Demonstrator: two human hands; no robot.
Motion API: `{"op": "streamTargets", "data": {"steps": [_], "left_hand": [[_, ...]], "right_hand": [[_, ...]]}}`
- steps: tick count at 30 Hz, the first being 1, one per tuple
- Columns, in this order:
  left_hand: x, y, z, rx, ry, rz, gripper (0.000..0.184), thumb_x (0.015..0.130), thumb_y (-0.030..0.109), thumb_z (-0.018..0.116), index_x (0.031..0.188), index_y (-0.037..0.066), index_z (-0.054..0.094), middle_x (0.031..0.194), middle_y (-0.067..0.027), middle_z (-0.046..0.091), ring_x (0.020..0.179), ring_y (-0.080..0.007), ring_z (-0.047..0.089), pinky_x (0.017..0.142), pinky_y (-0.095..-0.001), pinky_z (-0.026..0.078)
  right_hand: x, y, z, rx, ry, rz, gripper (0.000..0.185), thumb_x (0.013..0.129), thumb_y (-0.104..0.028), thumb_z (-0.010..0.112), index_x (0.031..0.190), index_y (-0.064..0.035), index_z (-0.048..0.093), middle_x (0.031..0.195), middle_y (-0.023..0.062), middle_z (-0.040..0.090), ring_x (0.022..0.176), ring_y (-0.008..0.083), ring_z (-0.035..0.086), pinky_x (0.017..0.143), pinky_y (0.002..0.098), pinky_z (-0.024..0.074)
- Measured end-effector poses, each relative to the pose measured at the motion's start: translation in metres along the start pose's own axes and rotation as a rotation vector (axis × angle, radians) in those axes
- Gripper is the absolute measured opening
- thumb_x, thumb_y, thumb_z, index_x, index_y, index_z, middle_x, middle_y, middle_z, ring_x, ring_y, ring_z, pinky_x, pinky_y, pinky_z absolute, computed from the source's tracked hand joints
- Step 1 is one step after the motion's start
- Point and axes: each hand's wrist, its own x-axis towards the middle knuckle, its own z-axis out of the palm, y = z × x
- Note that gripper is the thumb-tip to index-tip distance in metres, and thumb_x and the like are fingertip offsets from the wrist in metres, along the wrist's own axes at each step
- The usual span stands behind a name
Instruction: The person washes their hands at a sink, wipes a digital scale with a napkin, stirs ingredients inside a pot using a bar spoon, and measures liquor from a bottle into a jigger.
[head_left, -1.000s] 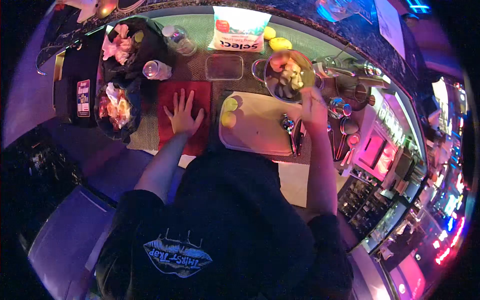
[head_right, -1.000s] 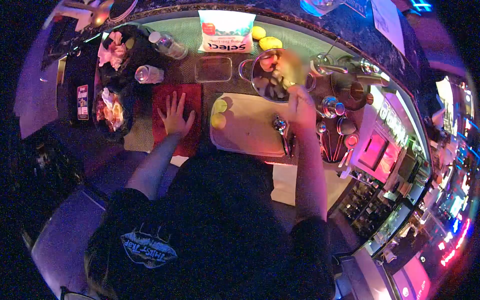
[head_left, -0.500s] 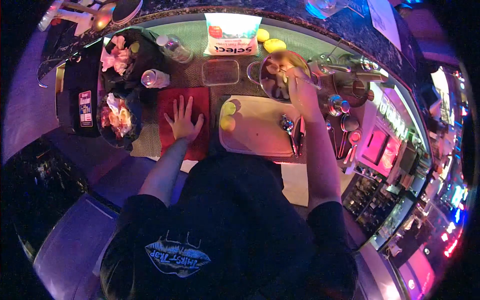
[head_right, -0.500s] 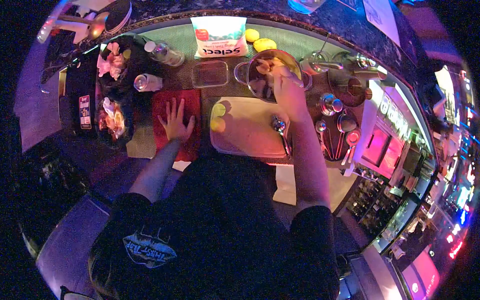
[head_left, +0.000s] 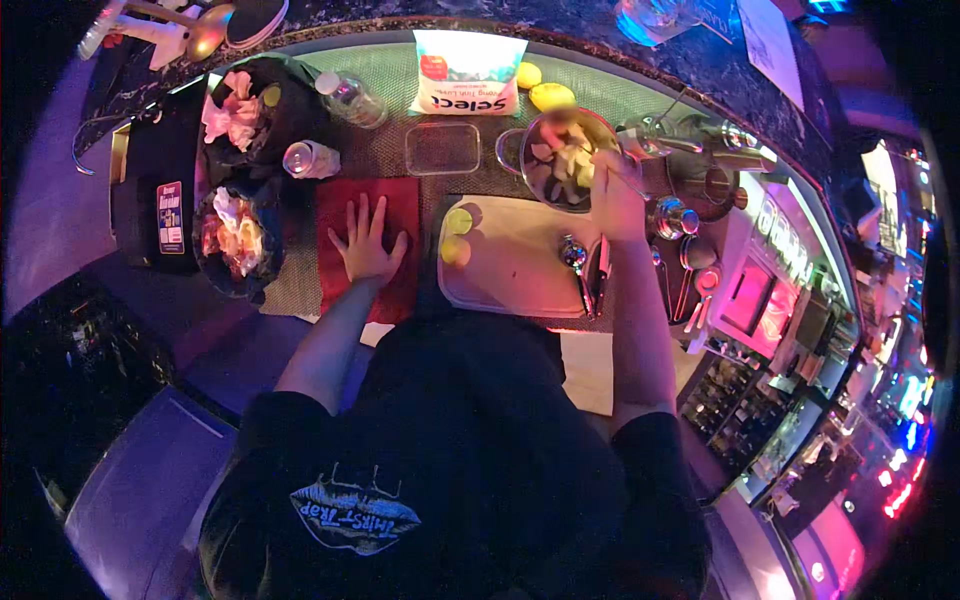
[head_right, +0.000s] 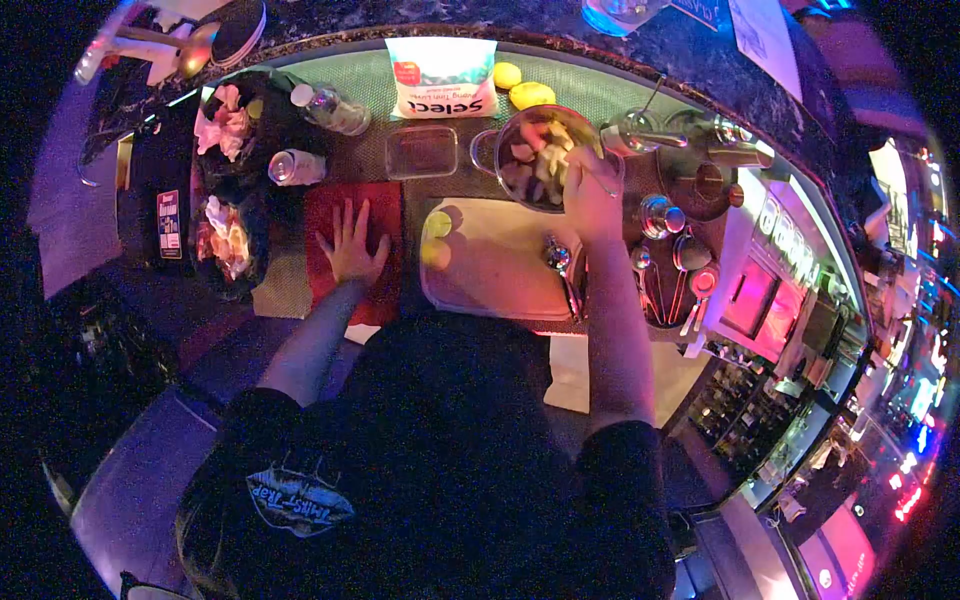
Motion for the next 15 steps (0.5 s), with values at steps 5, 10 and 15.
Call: {"op": "streamTargets", "data": {"steps": [5,10,15], "left_hand": [[-0.002,0.002,-0.004,0.005,0.014,0.004,0.093,0.093,0.056,0.066,0.174,0.033,0.028,0.183,-0.0061,0.022,0.167,-0.0362,0.021,0.12,-0.087,0.013],[-0.001,0.0,0.001,0.006,0.041,0.016,0.092,0.093,0.056,0.066,0.174,0.033,0.028,0.183,-0.0063,0.022,0.167,-0.0369,0.022,0.119,-0.0872,0.014],[-0.001,0.0,-0.001,-0.004,0.025,0.018,0.092,0.094,0.056,0.066,0.174,0.033,0.028,0.183,-0.0064,0.023,0.167,-0.0366,0.022,0.119,-0.0873,0.015]], "right_hand": [[-0.001,0.0,-0.014,-0.003,0.02,0.139,0.011,0.098,-0.004,0.064,0.105,-0.0067,0.073,0.098,0.0132,0.077,0.082,0.0328,0.072,0.076,0.0416,0.0569],[0.0,0.001,-0.018,0.031,0.013,0.122,0.008,0.099,-0.005,0.065,0.103,-0.0058,0.072,0.098,0.0129,0.077,0.082,0.033,0.072,0.077,0.0421,0.0572],[-0.005,0.011,-0.012,-0.201,0.041,-0.009,0.007,0.099,-0.007,0.065,0.102,-0.0063,0.071,0.096,0.0132,0.077,0.081,0.034,0.072,0.076,0.043,0.0573]]}}
